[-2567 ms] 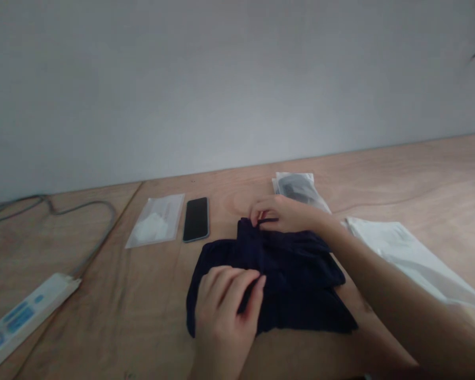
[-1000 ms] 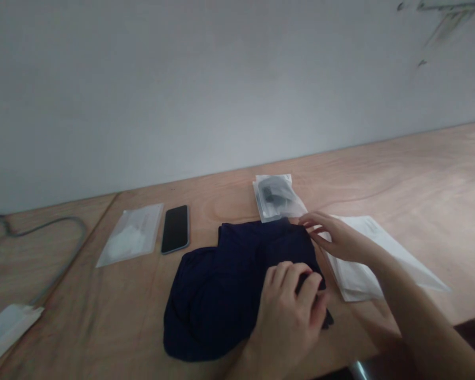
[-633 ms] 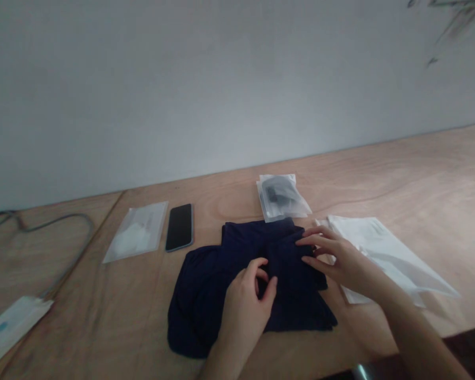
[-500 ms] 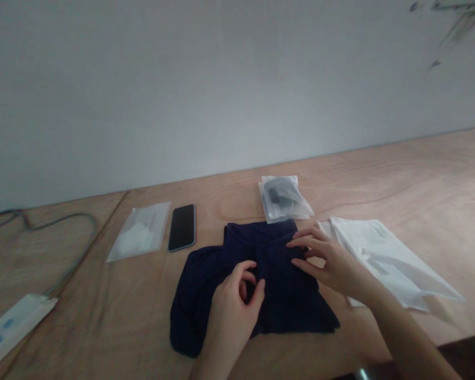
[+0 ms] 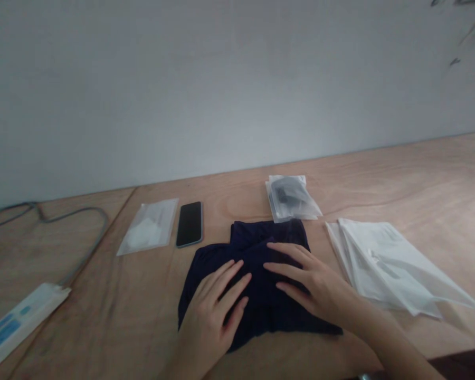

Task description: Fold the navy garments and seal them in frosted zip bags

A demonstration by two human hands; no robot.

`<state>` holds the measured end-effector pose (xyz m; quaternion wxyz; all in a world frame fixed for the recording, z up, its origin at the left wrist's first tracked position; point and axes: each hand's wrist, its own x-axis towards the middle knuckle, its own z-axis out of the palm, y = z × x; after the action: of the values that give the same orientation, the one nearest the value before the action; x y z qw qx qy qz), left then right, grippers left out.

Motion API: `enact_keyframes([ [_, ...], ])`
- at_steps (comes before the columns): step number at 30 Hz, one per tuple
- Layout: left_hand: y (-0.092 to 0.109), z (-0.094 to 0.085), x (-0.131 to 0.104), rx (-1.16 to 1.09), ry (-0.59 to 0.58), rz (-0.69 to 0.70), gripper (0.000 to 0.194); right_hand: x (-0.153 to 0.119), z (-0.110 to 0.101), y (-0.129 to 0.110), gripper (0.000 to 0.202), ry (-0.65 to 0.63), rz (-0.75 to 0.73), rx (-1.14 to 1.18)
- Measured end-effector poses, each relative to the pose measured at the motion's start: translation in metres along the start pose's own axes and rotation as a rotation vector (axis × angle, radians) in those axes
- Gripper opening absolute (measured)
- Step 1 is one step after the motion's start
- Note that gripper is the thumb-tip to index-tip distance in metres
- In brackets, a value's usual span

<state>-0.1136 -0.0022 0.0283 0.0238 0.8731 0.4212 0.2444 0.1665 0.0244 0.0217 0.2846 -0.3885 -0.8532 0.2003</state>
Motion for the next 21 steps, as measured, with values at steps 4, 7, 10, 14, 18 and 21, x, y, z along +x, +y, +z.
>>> enact_keyframes([
  [4,-0.005,0.011,0.001,0.008,-0.104,0.057,0.049,-0.007,0.008,0.003,0.043,-0.068,-0.024,-0.059],
  [7,-0.009,0.019,0.000,0.024,-0.132,0.043,0.046,-0.008,0.018,0.006,0.041,-0.051,-0.024,-0.081],
  [10,-0.011,0.022,0.000,0.045,-0.132,0.053,0.044,-0.008,0.020,0.005,0.040,-0.045,-0.027,-0.104],
  [14,-0.009,0.016,-0.002,0.023,-0.070,0.063,0.044,-0.013,0.005,0.010,0.043,-0.011,-0.009,-0.065],
  [18,-0.010,0.006,-0.009,-0.011,0.049,-0.003,0.040,-0.039,-0.028,0.046,0.032,0.203,0.211,-0.214],
  [21,-0.013,0.002,-0.015,0.001,0.088,-0.045,0.036,-0.073,-0.049,0.086,0.035,0.291,0.429,-0.555],
])
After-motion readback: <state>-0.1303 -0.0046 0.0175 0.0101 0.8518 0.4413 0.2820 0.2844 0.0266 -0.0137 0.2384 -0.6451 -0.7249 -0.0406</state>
